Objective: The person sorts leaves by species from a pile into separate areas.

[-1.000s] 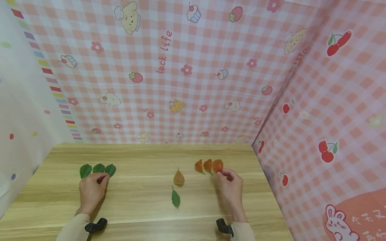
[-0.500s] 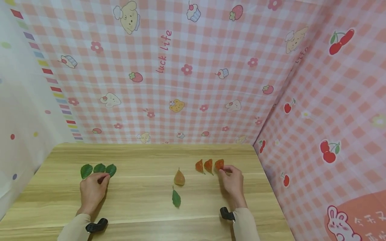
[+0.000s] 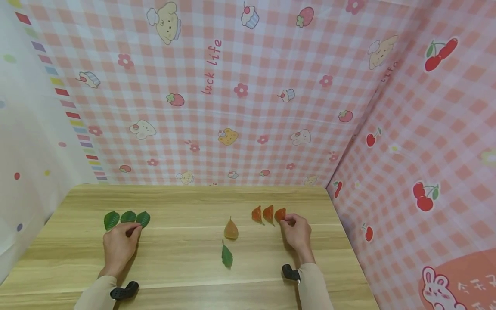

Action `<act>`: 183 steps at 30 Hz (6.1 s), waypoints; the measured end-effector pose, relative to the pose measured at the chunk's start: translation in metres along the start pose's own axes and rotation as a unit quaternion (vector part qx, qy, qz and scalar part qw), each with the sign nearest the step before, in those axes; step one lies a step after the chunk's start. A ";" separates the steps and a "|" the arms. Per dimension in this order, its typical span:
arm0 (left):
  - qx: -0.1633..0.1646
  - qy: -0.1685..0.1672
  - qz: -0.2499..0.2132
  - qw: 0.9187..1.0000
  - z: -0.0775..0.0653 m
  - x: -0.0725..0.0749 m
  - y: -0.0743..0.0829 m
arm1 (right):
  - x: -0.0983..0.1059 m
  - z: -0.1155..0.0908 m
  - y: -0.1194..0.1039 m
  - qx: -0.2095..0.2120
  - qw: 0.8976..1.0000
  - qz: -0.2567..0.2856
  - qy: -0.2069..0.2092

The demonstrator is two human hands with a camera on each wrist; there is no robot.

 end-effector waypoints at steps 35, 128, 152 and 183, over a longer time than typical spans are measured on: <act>-0.006 0.009 -0.001 1.000 -0.001 -0.001 -0.001 | -0.002 0.003 0.009 -0.034 0.999 0.001 0.009; -0.020 -0.283 -0.121 0.951 -0.095 -0.134 0.166 | -0.153 -0.032 -0.082 0.192 0.975 -0.027 -0.105; 0.066 -0.282 -0.259 0.921 -0.069 -0.083 0.144 | -0.157 -0.032 -0.078 0.208 0.971 -0.023 -0.114; 0.085 -0.120 -0.240 0.960 -0.064 -0.031 0.086 | -0.139 -0.046 -0.101 0.259 0.958 0.017 -0.120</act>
Point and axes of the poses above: each hand's wrist, its own z-axis towards the middle knuckle, its own x-axis out of the back of the hand, y = z × x, the point moved 9 cm from there along z, towards the middle knuckle
